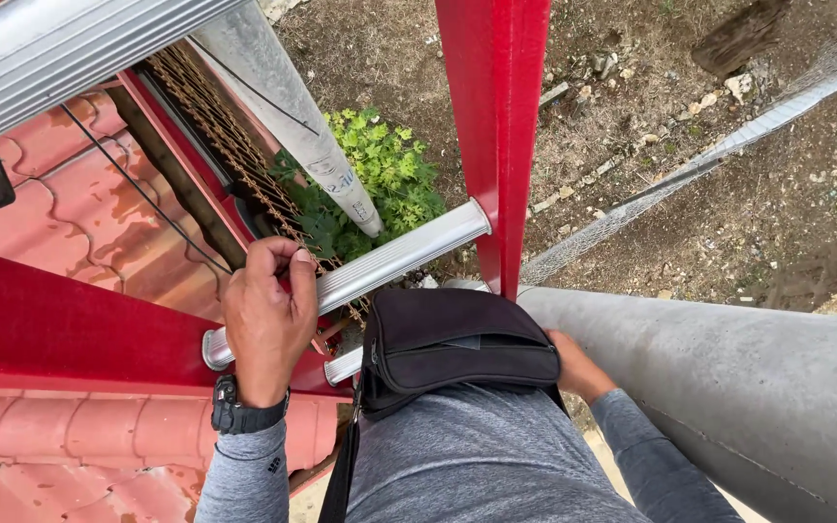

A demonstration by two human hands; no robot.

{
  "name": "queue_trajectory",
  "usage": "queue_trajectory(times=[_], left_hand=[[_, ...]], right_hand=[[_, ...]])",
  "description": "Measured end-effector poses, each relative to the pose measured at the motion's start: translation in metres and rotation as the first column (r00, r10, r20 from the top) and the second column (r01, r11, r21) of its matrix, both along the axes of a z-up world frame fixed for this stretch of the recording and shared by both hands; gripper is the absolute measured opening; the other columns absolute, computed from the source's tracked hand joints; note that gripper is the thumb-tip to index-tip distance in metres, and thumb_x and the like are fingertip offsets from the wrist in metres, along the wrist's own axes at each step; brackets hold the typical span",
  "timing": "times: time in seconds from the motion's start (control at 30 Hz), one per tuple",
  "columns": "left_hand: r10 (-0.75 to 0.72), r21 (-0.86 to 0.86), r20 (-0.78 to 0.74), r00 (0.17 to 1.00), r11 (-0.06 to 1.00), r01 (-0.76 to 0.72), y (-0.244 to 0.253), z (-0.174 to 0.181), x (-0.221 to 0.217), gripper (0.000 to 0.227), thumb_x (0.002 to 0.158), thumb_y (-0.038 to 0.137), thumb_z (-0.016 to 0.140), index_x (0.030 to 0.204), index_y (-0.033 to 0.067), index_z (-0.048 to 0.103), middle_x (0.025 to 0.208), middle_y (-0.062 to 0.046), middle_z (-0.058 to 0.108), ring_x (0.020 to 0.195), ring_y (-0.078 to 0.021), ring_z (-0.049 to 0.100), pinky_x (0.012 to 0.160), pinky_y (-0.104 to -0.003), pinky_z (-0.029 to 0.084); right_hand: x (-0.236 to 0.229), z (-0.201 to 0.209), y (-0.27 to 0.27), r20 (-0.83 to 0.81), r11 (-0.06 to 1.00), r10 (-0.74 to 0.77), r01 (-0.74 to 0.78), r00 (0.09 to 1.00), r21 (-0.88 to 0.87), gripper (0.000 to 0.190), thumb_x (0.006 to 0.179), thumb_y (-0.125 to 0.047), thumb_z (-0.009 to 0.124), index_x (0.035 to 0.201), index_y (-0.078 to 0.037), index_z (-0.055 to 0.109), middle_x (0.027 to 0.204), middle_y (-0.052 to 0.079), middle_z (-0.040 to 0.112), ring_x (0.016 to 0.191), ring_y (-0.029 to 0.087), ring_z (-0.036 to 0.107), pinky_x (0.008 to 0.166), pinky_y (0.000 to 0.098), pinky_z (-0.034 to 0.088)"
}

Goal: Installing fiber optic cables and protective sleeves into a distribution box while on a ladder.

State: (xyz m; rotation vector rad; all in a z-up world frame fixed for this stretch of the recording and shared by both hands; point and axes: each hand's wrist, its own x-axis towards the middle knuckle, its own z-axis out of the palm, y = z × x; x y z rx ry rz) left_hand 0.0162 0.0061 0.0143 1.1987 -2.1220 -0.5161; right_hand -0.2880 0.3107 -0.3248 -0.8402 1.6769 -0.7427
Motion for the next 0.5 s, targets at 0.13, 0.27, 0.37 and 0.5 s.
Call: queue_trajectory(times=[0.13, 0.27, 0.37, 0.5], left_hand=[[-0.022, 0.024, 0.02, 1.0, 0.999, 0.022, -0.003, 0.002, -0.002, 0.012, 0.103, 0.011, 0.065, 0.102, 0.0006, 0.06, 0.082, -0.014, 0.072, 0.071, -0.0284, 0.072, 0.063, -0.039, 0.054], [0.005, 0.104, 0.051, 0.999, 0.995, -0.011, -0.001, 0.002, 0.0, 0.013, 0.101, 0.012, 0.065, 0.1, 0.0005, 0.06, 0.079, -0.015, 0.072, 0.066, -0.0288, 0.071, 0.06, -0.039, 0.054], [-0.001, 0.11, 0.049, 0.999, 0.994, -0.004, -0.007, -0.003, 0.003, 0.013, 0.1, 0.013, 0.064, 0.1, 0.0003, 0.06, 0.079, -0.015, 0.072, 0.066, -0.029, 0.071, 0.059, -0.04, 0.054], [0.021, 0.124, 0.04, 0.999, 0.992, -0.026, -0.008, -0.009, 0.008, 0.014, 0.099, 0.014, 0.064, 0.1, 0.0007, 0.061, 0.08, -0.015, 0.072, 0.068, -0.0301, 0.072, 0.059, -0.041, 0.054]], right_hand=[[0.01, 0.123, -0.03, 0.054, 0.997, 0.079, -0.08, 0.995, 0.013, 0.038, 0.084, -0.008, 0.075, 0.121, 0.0, 0.069, 0.112, 0.011, 0.08, 0.102, 0.015, 0.069, 0.091, 0.0321, 0.056], [0.02, 0.165, -0.04, 0.115, 0.995, 0.094, -0.091, 0.989, -0.026, 0.041, 0.086, -0.01, 0.069, 0.126, -0.001, 0.069, 0.116, 0.01, 0.081, 0.108, 0.015, 0.072, 0.095, 0.0306, 0.056], [0.021, 0.1, -0.032, -0.021, 0.993, 0.113, -0.114, 0.993, -0.014, 0.046, 0.085, -0.013, 0.074, 0.128, -0.001, 0.065, 0.121, 0.011, 0.076, 0.113, 0.017, 0.07, 0.099, 0.0308, 0.053], [0.023, 0.051, -0.026, 0.044, 0.989, 0.137, -0.134, 0.99, -0.061, 0.061, 0.084, -0.018, 0.081, 0.136, 0.001, 0.056, 0.133, 0.016, 0.066, 0.124, 0.021, 0.059, 0.107, 0.0321, 0.046]])
